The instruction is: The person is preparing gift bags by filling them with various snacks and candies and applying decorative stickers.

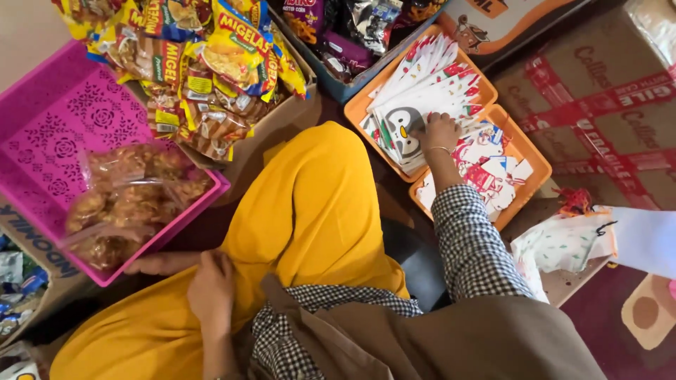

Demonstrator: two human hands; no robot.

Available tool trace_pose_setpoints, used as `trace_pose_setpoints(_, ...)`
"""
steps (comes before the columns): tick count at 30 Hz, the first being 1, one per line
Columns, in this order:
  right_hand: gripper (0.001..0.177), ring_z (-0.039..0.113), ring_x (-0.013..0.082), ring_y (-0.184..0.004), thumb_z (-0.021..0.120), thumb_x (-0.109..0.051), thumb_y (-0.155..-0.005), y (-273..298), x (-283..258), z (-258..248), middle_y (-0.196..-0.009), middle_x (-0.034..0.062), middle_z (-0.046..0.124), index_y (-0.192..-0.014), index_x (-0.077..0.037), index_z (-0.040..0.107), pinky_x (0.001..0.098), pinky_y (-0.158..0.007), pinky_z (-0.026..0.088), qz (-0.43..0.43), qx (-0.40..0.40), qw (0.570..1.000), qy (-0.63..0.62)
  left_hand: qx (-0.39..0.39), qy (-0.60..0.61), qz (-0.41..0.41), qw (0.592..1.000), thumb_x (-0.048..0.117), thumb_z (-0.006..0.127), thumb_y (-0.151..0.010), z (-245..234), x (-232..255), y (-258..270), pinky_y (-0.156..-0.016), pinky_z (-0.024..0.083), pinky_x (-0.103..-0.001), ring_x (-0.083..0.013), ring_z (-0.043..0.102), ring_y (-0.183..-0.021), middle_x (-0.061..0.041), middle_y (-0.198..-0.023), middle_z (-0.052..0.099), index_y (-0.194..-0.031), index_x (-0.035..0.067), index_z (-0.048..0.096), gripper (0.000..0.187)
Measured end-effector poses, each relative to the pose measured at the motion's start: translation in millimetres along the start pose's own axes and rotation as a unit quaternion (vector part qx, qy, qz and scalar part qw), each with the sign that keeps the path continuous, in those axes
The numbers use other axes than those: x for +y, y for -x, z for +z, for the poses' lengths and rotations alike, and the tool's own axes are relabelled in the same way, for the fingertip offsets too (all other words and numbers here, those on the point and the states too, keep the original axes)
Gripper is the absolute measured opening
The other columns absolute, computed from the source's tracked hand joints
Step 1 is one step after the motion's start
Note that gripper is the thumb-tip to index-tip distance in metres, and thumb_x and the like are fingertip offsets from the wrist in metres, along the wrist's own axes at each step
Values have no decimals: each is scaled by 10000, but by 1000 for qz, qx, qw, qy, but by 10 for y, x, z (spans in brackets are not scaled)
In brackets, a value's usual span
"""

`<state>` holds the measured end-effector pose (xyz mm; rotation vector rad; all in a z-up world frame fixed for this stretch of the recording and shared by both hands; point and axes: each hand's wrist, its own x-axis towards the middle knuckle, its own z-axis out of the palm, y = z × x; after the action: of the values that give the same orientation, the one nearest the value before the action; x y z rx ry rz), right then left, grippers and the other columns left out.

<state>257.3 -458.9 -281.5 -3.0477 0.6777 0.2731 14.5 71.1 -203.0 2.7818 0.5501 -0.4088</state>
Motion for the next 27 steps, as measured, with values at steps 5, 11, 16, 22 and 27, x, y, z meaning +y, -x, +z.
trace_pose_setpoints(5, 231, 667, 315, -915, 750, -337, -914, -79, 45, -219, -898, 93, 762, -949, -108, 752, 563, -1172, 218, -2, 47, 999, -12, 24, -6, 13, 1000, 346, 539, -1027, -3, 19, -5, -650, 529, -476, -390, 690, -737, -130, -882, 735, -1115, 103, 598, 265)
trace_pose_setpoints(11, 43, 656, 167, -670, 717, -138, -948, 451, -292, -1395, -760, -38, 735, -935, -145, 758, 467, -1138, 229, -97, 226, 956, -157, 147, 123, 28, 981, 198, 614, -1005, -122, 233, -9, -703, 507, -449, -370, 655, -785, -150, -937, 704, -1127, 33, 646, 208)
trace_pose_setpoints(16, 105, 717, 308, -878, 742, -399, -935, -204, 108, -567, -859, -20, 756, -995, -317, 767, 476, -868, 551, -53, 190, 979, -59, 248, 113, 65, 960, 228, 676, -1032, -194, 353, -71, -770, 562, -320, -213, 677, -839, -2, -888, 666, -1092, 183, 660, 76)
trace_pose_setpoints(22, 525, 620, 328, -1275, 777, -442, -861, -281, 235, 357, -1350, 109, 653, -1304, -176, 688, 666, -1177, 129, 26, -95, 994, 42, 71, 176, -68, 979, 342, 568, -1063, 67, 66, 49, -720, 564, -508, -413, 727, -801, -131, -800, 731, -1125, 173, 618, 187)
trace_pose_setpoints(27, 188, 703, 315, -1117, 646, -300, -935, 101, -18, -266, -1067, 79, 769, -1031, -164, 734, 644, -1175, 120, 72, 89, 993, 26, 29, 106, -52, 993, 281, 525, -1067, 42, 139, 103, -702, 590, -441, -354, 758, -752, -138, -773, 755, -1116, 174, 591, 135)
